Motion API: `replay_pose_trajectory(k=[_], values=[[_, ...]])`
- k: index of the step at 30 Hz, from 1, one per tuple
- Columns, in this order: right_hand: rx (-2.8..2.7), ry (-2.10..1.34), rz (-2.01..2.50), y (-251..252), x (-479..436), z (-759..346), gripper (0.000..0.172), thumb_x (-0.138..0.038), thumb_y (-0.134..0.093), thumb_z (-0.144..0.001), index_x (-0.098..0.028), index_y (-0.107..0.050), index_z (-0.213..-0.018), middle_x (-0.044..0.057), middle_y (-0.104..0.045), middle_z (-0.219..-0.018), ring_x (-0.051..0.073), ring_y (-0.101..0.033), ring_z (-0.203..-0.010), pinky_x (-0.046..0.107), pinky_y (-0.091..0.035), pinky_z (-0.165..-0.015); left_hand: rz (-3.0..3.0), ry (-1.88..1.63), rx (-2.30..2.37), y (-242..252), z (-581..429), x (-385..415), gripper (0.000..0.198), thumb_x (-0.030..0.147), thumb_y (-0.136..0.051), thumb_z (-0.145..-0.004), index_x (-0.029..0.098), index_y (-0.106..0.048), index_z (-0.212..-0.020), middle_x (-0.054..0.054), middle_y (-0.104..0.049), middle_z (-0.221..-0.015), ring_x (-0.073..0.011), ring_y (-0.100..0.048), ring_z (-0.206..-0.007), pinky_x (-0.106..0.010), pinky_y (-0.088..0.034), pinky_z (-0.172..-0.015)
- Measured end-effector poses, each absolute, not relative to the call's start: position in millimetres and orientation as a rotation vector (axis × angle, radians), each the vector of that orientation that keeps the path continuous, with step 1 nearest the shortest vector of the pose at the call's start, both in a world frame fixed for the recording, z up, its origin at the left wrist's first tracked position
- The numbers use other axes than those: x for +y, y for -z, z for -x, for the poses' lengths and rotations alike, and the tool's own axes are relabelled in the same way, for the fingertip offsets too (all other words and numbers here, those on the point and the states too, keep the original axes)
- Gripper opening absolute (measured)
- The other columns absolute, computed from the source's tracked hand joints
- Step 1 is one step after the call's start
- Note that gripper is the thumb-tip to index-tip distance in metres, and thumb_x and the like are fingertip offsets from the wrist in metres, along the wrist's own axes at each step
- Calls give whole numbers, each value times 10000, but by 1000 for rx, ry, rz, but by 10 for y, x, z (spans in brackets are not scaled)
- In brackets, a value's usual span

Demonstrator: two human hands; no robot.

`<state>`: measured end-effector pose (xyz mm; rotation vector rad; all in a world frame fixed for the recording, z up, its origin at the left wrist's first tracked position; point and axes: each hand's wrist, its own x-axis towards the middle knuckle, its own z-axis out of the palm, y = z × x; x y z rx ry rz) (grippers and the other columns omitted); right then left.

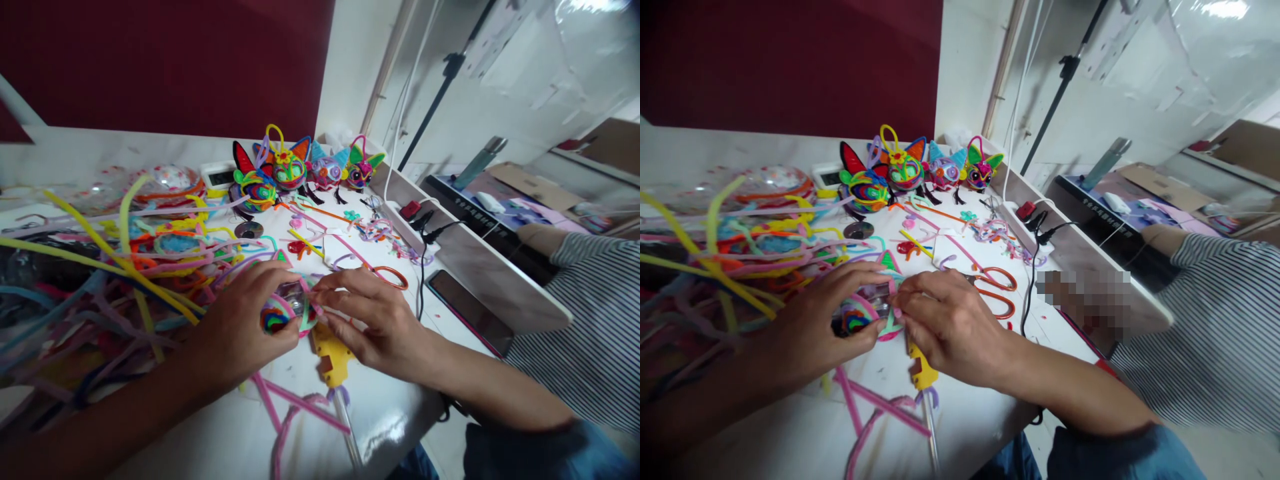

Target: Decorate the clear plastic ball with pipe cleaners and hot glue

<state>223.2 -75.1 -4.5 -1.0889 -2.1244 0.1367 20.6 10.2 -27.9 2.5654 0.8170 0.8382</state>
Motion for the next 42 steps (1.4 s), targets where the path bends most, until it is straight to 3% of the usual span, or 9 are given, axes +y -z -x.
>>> replay_pose_trajectory(k=[5, 12, 17, 22, 30, 37, 42], values=[[-2122, -32, 1237, -44, -994, -2353, 194, -137, -559, -974, -165, -647, -1146, 115, -718, -1062, 215, -684, -985, 367, -567, -831, -2519, -776, 880, 245, -202, 117, 327, 310, -556, -775, 201, -626, -1075, -121, -712, -1172, -314, -676, -1129, -443, -545, -993], [-2337, -161, 1463, 138, -1376, -2430, 258, -196, -573, -972, -124, -644, -1209, 157, -699, -1134, 261, -668, -1050, 430, -580, -888, -2437, -710, 908, 171, -220, 164, 323, 332, -555, -738, 212, -645, -1023, -99, -721, -1131, -296, -686, -1085, -385, -540, -988], [-2467, 146, 1596, 395, -1426, -2383, 289, -139, -512, -979, -76, -636, -1232, 210, -700, -1177, 286, -684, -1021, 443, -590, -830, -2427, -709, 939, 174, -212, 173, 330, 361, -562, -728, 242, -642, -1025, -72, -727, -1142, -288, -682, -1102, -363, -536, -994], [-2524, 267, 1680, 445, -1359, -2322, 295, -117, -517, -962, -75, -625, -1234, 197, -682, -1232, 259, -683, -931, 405, -583, -772, -2421, -733, 922, 201, -209, 197, 341, 370, -563, -722, 247, -643, -1031, -62, -739, -1130, -278, -691, -1081, -357, -536, -991], [-2482, 28, 1713, 448, -1259, -2306, 223, -90, -553, -890, -81, -647, -1092, 181, -657, -1101, 257, -634, -907, 397, -581, -794, -2346, -607, 1003, 140, -194, 216, 424, 416, -546, -717, 211, -642, -1076, -95, -723, -1187, -308, -680, -1119, -403, -527, -992], [-2316, -211, 1755, 282, -1355, -2454, 363, -67, -602, -760, -108, -612, -1120, 158, -613, -1126, 256, -641, -952, 381, -606, -810, -2299, -597, 1011, 136, -186, 231, 417, 426, -551, -705, 223, -646, -1056, -71, -734, -1151, -291, -690, -1074, -372, -528, -973], [-2192, -561, 1657, 24, -1573, -2599, 349, -167, -543, -898, -184, -551, -1246, 146, -573, -1285, 257, -617, -1166, 396, -561, -993, -2221, -531, 1047, 97, -194, 234, 491, 480, -564, -678, 204, -669, -1070, -71, -723, -1201, -308, -682, -1097, -377, -520, -990]])
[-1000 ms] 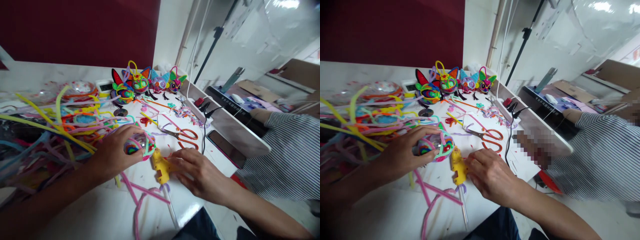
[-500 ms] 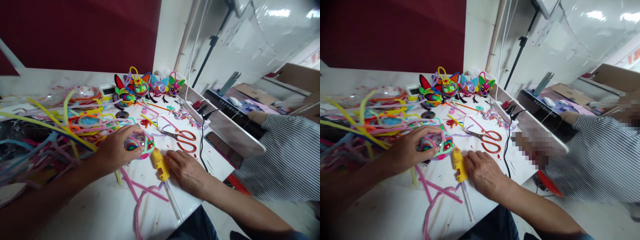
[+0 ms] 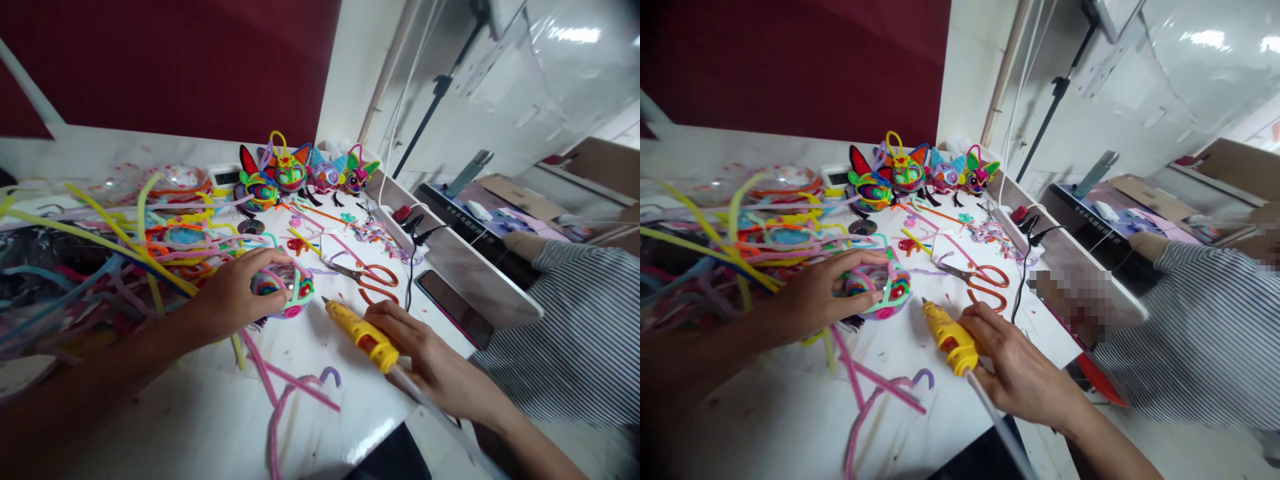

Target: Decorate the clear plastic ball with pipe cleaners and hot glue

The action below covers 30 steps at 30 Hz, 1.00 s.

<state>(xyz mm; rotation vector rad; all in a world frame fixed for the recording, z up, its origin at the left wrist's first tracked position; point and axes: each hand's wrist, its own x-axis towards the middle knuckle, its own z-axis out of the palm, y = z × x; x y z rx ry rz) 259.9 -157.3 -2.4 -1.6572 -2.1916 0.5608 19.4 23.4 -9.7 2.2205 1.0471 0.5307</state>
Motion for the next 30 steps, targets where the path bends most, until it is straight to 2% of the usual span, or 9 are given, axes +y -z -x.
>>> replay_pose_trajectory(k=[2, 5, 8, 13, 15, 22, 26, 30], values=[[-2155, -654, 1646, -23, -1633, -2607, 340, -201, -523, -933, -222, -517, -1273, 124, -566, -1333, 248, -598, -1214, 392, -538, -1030, -2200, -508, 1063, 98, -190, 243, 520, 499, -577, -675, 205, -678, -1092, -68, -713, -1242, -314, -673, -1133, -380, -502, -1030], [-2093, -757, 1608, -5, -1661, -2569, 348, -254, -535, -956, -272, -468, -1298, 80, -607, -1300, 217, -644, -1134, 346, -559, -985, -2217, -513, 1047, 112, -172, 254, 526, 484, -581, -689, 211, -686, -1126, -67, -702, -1287, -320, -642, -1211, -372, -473, -1075], [-2071, -677, 1589, 63, -1638, -2516, 431, -330, -568, -961, -292, -409, -1360, 65, -625, -1294, 227, -648, -1154, 345, -554, -1001, -2249, -525, 1017, 120, -151, 250, 482, 446, -584, -724, 219, -691, -1136, -64, -702, -1298, -308, -637, -1222, -370, -459, -1095], [-2133, -499, 1578, 138, -1583, -2468, 456, -384, -537, -991, -252, -374, -1395, 98, -611, -1313, 230, -623, -1204, 340, -536, -1034, -2292, -560, 971, 132, -130, 234, 435, 404, -573, -791, 200, -695, -1155, -76, -701, -1303, -275, -644, -1204, -380, -442, -1116], [-2166, -441, 1562, 140, -1568, -2452, 462, -379, -531, -994, -231, -366, -1400, 111, -611, -1304, 225, -622, -1200, 324, -534, -1035, -2295, -568, 959, 143, -126, 235, 435, 401, -580, -791, 200, -694, -1160, -76, -702, -1305, -274, -642, -1209, -383, -446, -1113], [-2181, -375, 1533, 82, -1532, -2389, 305, -313, -469, -1004, -222, -413, -1289, 97, -645, -1181, 204, -668, -1068, 276, -576, -917, -2292, -603, 949, 139, -128, 240, 454, 416, -583, -791, 187, -711, -1162, -82, -714, -1299, -289, -632, -1246, -388, -452, -1117], [-2155, -421, 1558, 82, -1524, -2376, 254, -306, -469, -1011, -249, -440, -1256, 79, -634, -1182, 198, -663, -1051, 285, -579, -886, -2260, -566, 993, 112, -145, 243, 525, 438, -607, -732, 178, -724, -1173, -90, -711, -1316, -299, -610, -1290, -397, -434, -1139], [-2153, -435, 1573, 86, -1519, -2379, 266, -291, -471, -1006, -250, -434, -1266, 75, -628, -1167, 196, -664, -1015, 281, -580, -833, -2251, -558, 1001, 106, -166, 243, 558, 454, -595, -718, 183, -731, -1187, -80, -707, -1330, -294, -602, -1304, -395, -418, -1155]])
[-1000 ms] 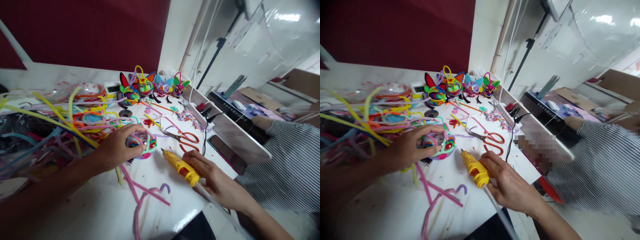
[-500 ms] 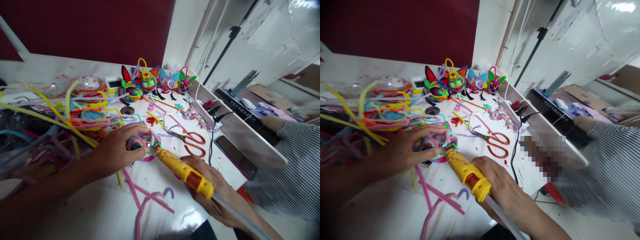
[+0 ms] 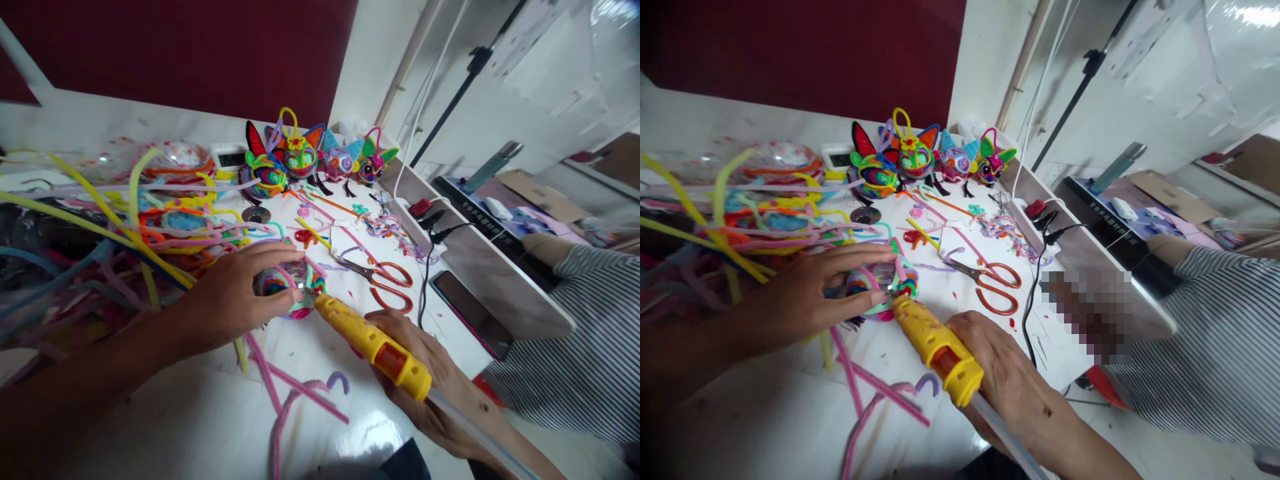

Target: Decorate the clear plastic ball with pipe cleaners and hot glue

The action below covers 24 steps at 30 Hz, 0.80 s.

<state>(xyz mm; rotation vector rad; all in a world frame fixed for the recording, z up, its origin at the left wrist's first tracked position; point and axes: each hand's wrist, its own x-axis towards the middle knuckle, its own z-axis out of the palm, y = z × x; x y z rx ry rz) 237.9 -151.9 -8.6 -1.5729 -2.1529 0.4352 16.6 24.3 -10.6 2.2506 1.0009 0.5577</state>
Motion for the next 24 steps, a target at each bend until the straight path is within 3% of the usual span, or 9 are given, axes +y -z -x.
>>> replay_pose_trajectory(k=[6, 24], values=[[-2178, -427, 1573, 84, -1523, -2367, 377, -278, -460, -1006, -239, -373, -1371, 82, -618, -1179, 196, -642, -1030, 282, -560, -847, -2255, -546, 1006, 102, -170, 242, 611, 467, -574, -710, 156, -732, -1211, -101, -688, -1358, -297, -585, -1327, -383, -406, -1167], [-2160, -459, 1593, 65, -1585, -2318, 280, -244, -486, -984, -244, -454, -1262, 86, -642, -1160, 212, -673, -981, 322, -579, -776, -2262, -555, 993, 93, -162, 227, 585, 456, -585, -723, 179, -725, -1219, -98, -679, -1373, -299, -567, -1347, -430, -404, -1166]])
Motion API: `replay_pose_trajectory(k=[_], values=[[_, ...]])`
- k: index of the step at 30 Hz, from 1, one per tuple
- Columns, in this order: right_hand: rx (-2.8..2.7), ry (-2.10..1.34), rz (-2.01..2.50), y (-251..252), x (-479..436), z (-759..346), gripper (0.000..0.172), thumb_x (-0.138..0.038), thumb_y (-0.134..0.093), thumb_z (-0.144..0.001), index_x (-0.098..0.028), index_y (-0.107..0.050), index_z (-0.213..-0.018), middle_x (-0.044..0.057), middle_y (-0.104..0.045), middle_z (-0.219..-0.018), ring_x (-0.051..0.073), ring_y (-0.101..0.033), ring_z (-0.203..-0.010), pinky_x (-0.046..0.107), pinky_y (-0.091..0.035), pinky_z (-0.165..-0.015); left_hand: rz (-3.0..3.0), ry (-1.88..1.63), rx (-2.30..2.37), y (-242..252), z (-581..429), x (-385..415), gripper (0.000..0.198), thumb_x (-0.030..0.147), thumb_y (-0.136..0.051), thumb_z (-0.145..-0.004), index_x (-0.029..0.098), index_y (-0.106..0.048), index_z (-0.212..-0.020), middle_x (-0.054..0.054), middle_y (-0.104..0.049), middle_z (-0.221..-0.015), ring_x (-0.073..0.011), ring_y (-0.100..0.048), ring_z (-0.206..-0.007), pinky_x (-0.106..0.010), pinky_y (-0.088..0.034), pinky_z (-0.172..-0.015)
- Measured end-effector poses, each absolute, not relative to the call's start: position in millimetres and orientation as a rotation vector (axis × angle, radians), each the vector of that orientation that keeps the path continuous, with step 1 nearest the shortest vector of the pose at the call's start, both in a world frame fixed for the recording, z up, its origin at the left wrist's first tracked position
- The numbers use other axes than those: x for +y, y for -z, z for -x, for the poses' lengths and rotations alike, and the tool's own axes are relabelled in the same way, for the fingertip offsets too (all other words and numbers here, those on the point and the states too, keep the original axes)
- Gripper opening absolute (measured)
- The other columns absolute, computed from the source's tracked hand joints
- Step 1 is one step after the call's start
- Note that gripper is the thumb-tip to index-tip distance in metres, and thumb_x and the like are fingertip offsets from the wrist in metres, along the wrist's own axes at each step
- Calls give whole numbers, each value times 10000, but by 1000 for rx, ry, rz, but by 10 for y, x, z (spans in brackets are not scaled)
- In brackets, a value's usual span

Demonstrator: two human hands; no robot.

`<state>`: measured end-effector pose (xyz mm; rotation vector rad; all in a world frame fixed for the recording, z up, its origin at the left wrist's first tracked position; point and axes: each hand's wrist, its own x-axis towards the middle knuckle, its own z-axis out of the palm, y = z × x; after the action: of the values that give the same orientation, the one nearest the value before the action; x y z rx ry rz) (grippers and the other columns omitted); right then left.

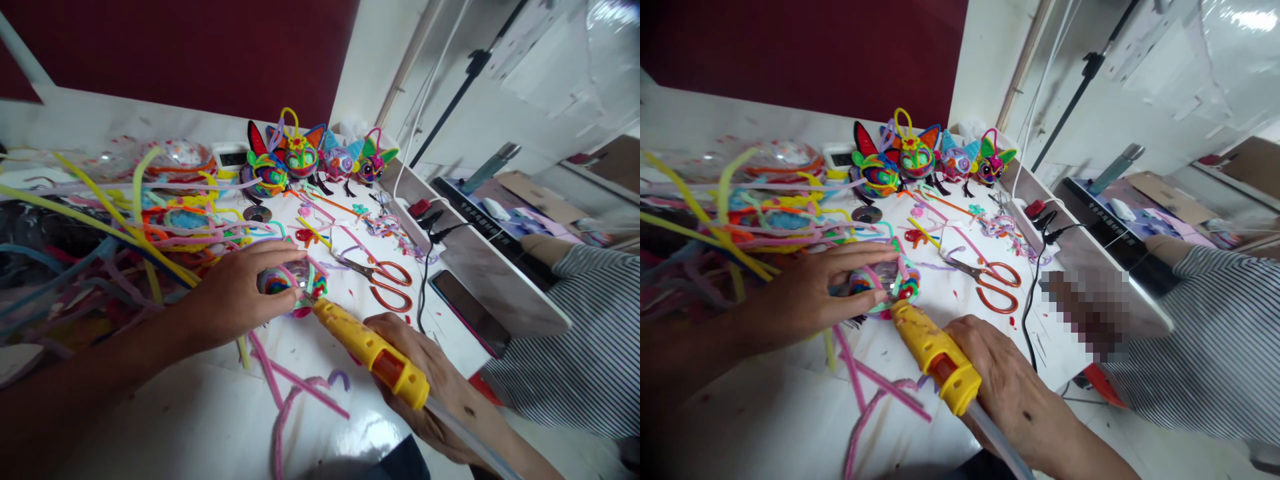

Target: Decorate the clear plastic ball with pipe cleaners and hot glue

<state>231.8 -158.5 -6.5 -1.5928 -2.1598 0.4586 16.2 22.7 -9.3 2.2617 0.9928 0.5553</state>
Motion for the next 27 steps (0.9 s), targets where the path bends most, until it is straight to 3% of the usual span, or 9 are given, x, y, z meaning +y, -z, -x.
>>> replay_pose_trajectory(k=[5, 10, 19, 27], values=[[-2166, -458, 1589, 65, -1582, -2315, 307, -238, -490, -969, -234, -439, -1271, 77, -644, -1140, 197, -667, -958, 301, -567, -780, -2258, -560, 993, 100, -163, 216, 595, 441, -591, -722, 154, -721, -1226, -108, -667, -1387, -304, -557, -1358, -422, -403, -1171], [-2159, -444, 1569, 58, -1585, -2316, 217, -224, -512, -948, -237, -470, -1161, 74, -653, -1125, 197, -669, -957, 293, -564, -767, -2266, -569, 977, 111, -164, 217, 577, 422, -594, -724, 159, -726, -1220, -104, -673, -1380, -306, -556, -1358, -414, -394, -1180], [-2198, -461, 1607, 48, -1615, -2338, 317, -210, -509, -935, -240, -443, -1243, 85, -642, -1167, 216, -671, -997, 311, -579, -762, -2256, -580, 972, 133, -157, 218, 580, 425, -618, -717, 177, -726, -1230, -93, -672, -1384, -308, -560, -1354, -415, -400, -1180], [-2199, -507, 1524, 118, -1616, -2336, 266, -293, -499, -967, -234, -458, -1223, 84, -642, -1123, 216, -658, -988, 306, -553, -818, -2243, -575, 993, 121, -162, 215, 586, 422, -609, -706, 171, -728, -1222, -98, -674, -1378, -304, -558, -1356, -418, -403, -1175]])
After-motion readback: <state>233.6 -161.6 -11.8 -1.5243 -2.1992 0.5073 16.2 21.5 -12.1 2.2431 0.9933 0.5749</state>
